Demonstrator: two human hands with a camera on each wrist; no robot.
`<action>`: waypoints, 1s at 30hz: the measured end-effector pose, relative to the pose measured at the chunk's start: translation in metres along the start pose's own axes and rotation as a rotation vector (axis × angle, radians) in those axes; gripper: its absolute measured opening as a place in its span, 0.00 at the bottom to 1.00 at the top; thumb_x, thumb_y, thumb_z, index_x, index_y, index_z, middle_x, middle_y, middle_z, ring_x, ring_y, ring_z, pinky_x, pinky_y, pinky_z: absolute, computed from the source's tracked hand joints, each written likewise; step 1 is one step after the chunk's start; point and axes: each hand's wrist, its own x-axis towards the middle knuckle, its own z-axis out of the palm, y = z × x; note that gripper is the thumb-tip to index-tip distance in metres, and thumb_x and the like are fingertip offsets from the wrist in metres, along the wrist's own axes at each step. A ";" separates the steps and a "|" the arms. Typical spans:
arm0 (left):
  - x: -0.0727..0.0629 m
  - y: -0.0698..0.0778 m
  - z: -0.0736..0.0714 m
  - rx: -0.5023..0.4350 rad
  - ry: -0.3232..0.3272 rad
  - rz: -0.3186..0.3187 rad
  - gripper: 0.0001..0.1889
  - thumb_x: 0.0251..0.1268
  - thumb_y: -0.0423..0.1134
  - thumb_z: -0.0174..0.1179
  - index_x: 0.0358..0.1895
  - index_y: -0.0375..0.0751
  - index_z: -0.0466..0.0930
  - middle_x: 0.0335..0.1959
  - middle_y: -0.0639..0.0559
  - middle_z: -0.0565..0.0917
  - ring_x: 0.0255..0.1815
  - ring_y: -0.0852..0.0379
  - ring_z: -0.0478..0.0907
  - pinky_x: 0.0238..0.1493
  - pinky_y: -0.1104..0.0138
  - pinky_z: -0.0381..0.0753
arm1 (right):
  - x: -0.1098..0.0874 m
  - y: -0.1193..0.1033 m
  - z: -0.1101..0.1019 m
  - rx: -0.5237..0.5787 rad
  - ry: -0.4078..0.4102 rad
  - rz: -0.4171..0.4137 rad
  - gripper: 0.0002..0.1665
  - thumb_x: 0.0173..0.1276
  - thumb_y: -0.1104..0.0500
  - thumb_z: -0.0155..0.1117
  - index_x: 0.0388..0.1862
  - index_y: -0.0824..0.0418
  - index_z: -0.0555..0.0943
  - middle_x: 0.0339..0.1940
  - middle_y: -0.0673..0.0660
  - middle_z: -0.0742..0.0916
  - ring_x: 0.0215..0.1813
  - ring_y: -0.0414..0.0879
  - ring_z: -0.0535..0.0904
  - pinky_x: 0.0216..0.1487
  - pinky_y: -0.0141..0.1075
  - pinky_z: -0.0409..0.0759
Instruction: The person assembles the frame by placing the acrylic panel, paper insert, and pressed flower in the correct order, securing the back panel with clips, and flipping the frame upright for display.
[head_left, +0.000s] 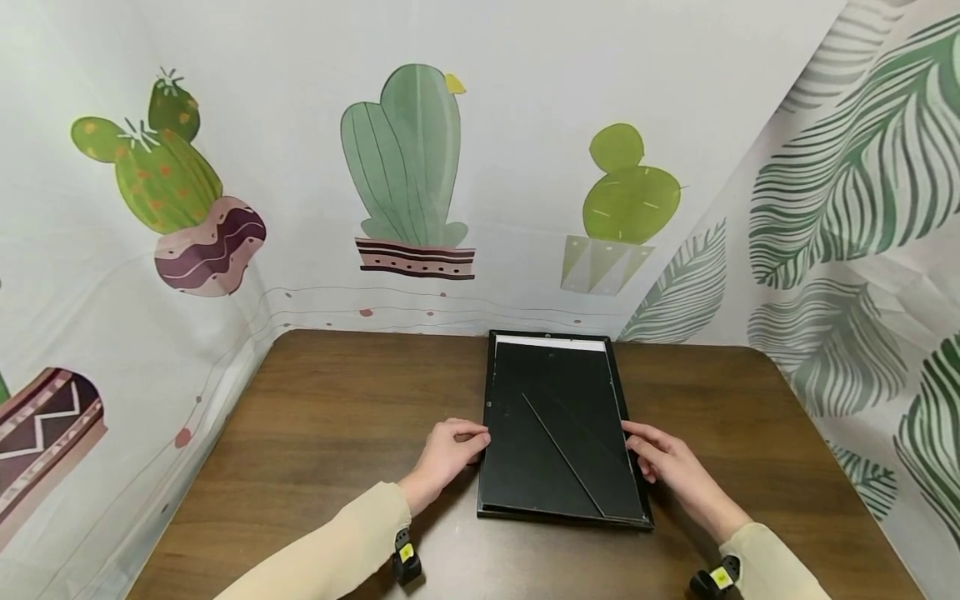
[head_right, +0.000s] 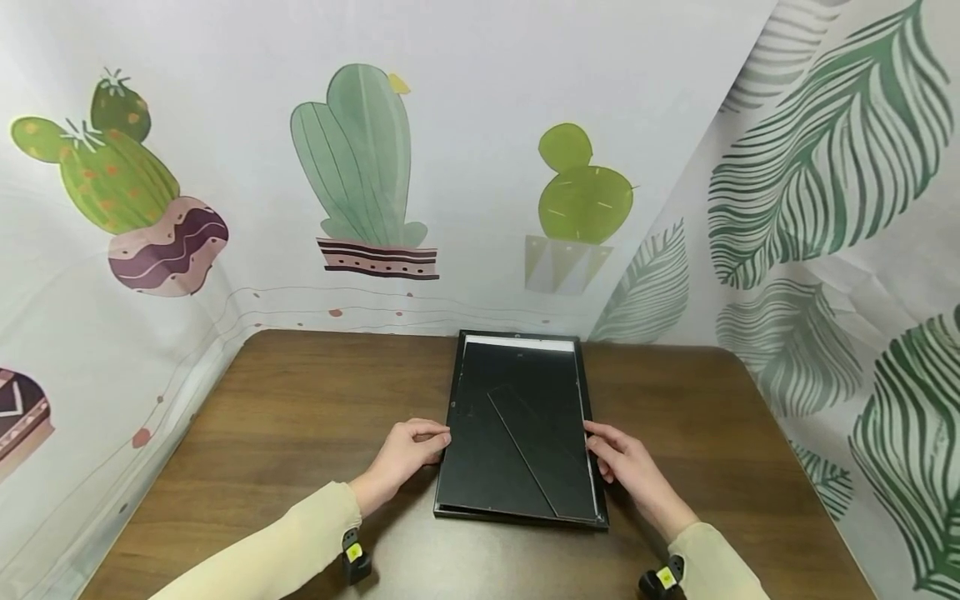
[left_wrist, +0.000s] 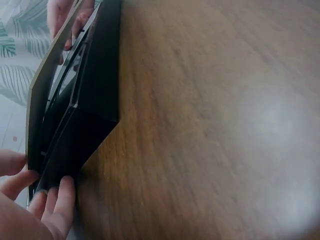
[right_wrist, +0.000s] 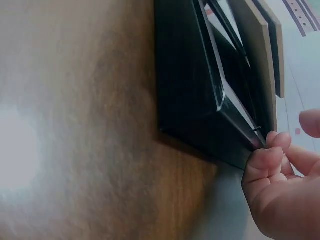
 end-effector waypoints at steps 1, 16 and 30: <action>-0.001 0.000 -0.001 -0.007 -0.016 0.001 0.13 0.69 0.31 0.66 0.51 0.24 0.87 0.54 0.34 0.81 0.49 0.46 0.87 0.43 0.60 0.89 | 0.000 0.000 0.000 0.008 -0.002 0.013 0.29 0.82 0.58 0.56 0.75 0.73 0.69 0.25 0.51 0.75 0.26 0.41 0.71 0.29 0.32 0.71; -0.009 0.000 -0.005 -0.021 -0.061 -0.002 0.20 0.72 0.36 0.67 0.61 0.28 0.83 0.62 0.32 0.82 0.56 0.43 0.85 0.51 0.55 0.87 | -0.009 0.001 0.007 0.095 -0.005 0.016 0.32 0.84 0.56 0.54 0.79 0.71 0.65 0.29 0.51 0.73 0.29 0.42 0.68 0.32 0.34 0.66; -0.016 0.015 -0.025 0.393 -0.486 0.105 0.63 0.52 0.43 0.83 0.83 0.29 0.47 0.82 0.30 0.52 0.55 0.46 0.84 0.56 0.66 0.82 | -0.006 0.001 0.008 0.108 0.009 0.027 0.32 0.85 0.55 0.52 0.80 0.68 0.63 0.38 0.50 0.75 0.31 0.41 0.68 0.34 0.33 0.66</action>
